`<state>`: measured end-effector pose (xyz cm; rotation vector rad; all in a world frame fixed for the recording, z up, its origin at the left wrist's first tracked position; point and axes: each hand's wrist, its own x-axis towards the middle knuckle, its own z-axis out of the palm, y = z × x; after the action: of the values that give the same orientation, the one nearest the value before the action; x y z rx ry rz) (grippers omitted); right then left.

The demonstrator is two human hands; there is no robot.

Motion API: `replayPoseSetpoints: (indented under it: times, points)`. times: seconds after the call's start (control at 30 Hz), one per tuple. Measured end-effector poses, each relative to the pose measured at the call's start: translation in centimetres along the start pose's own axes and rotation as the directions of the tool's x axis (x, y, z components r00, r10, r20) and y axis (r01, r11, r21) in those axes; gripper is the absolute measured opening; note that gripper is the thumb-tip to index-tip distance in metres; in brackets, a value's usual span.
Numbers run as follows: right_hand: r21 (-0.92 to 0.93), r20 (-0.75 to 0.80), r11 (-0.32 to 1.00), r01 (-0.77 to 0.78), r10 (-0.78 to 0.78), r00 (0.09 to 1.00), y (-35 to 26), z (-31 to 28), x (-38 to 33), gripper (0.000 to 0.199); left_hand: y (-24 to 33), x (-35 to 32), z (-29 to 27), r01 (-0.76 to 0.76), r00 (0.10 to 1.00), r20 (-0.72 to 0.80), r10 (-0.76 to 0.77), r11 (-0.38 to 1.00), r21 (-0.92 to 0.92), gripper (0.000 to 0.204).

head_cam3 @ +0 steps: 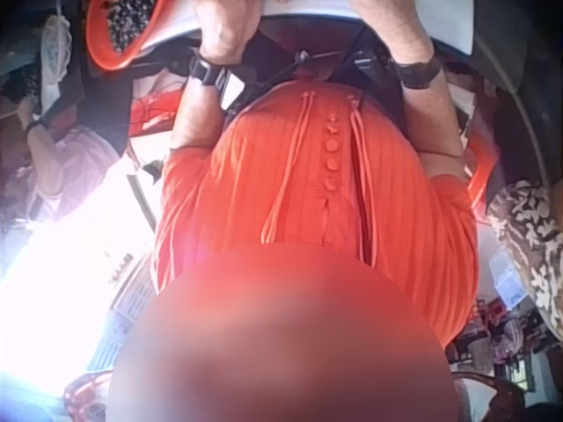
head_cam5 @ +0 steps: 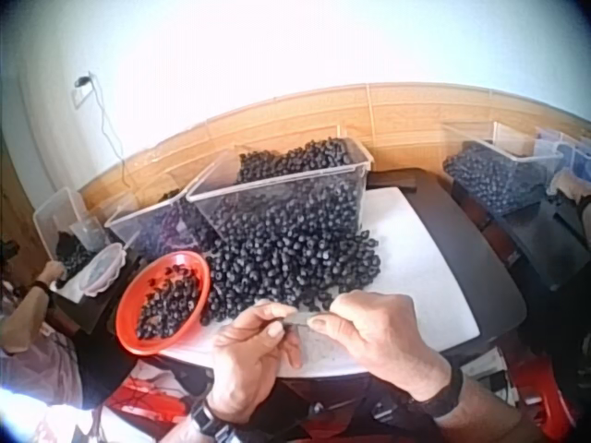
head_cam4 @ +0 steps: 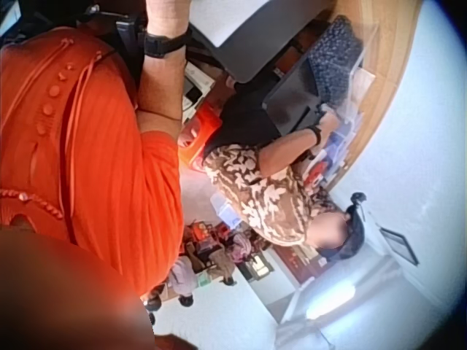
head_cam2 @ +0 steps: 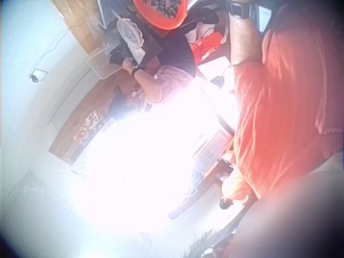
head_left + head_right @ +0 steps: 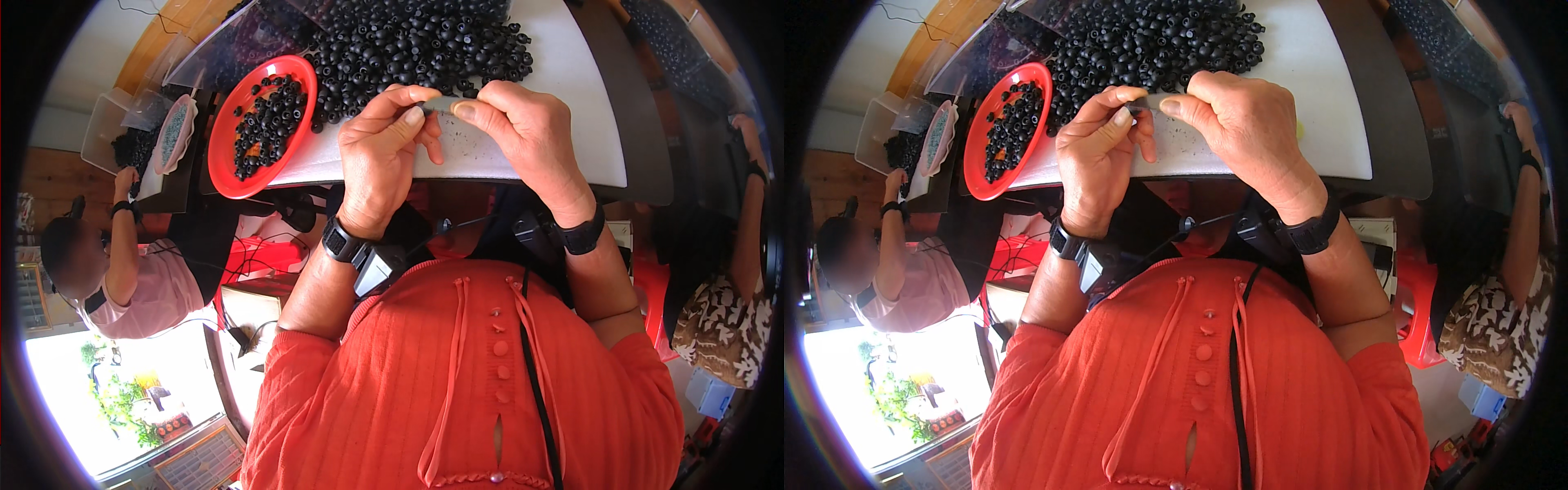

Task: Sorting and inspecting small black round objects at a workbench using a small knife.

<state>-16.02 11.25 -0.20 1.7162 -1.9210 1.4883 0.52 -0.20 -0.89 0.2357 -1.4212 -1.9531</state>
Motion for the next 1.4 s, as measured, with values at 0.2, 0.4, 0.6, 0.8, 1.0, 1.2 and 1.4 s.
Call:
replayPoseSetpoints:
  times: [0.2,0.4,0.6,0.8,1.0,1.2,1.4]
  points:
    - [0.056,-0.027,0.998,-0.008,0.010,1.000,-0.3,-0.1,0.0,0.036,0.2,-0.1,0.3,-0.002,1.000,0.003,0.002,0.999,0.036,0.027]
    - [0.214,-0.098,0.972,-0.097,0.120,0.988,-0.5,-0.6,0.1,0.029,1.9,-0.7,1.1,-0.091,0.986,-0.132,0.101,0.993,0.075,0.025]
    - [0.242,-0.182,0.966,-0.094,0.140,0.973,-0.7,-1.3,0.0,0.029,9.9,0.5,-6.4,0.002,0.870,-0.281,0.406,0.567,0.823,0.022]
    - [0.309,-0.208,0.946,-0.100,0.170,0.963,-0.9,-1.6,0.0,0.028,8.8,2.4,-8.5,-0.180,0.845,0.196,0.498,-0.081,0.980,0.023]
    - [0.345,-0.238,0.935,-0.087,0.177,0.955,-1.2,-2.0,-0.1,0.024,1.7,3.0,0.7,-0.428,0.864,0.395,0.312,0.042,0.903,0.018]
    - [0.344,-0.235,0.934,-0.092,0.181,0.955,-1.1,-2.0,-0.1,0.024,0.7,4.3,2.2,-0.469,0.831,0.499,0.246,-0.174,0.866,0.018]
    - [0.338,-0.245,0.937,-0.085,0.175,0.954,-0.9,-1.9,-0.1,0.026,0.6,4.4,2.6,-0.502,0.805,0.534,0.257,-0.183,0.845,0.014]
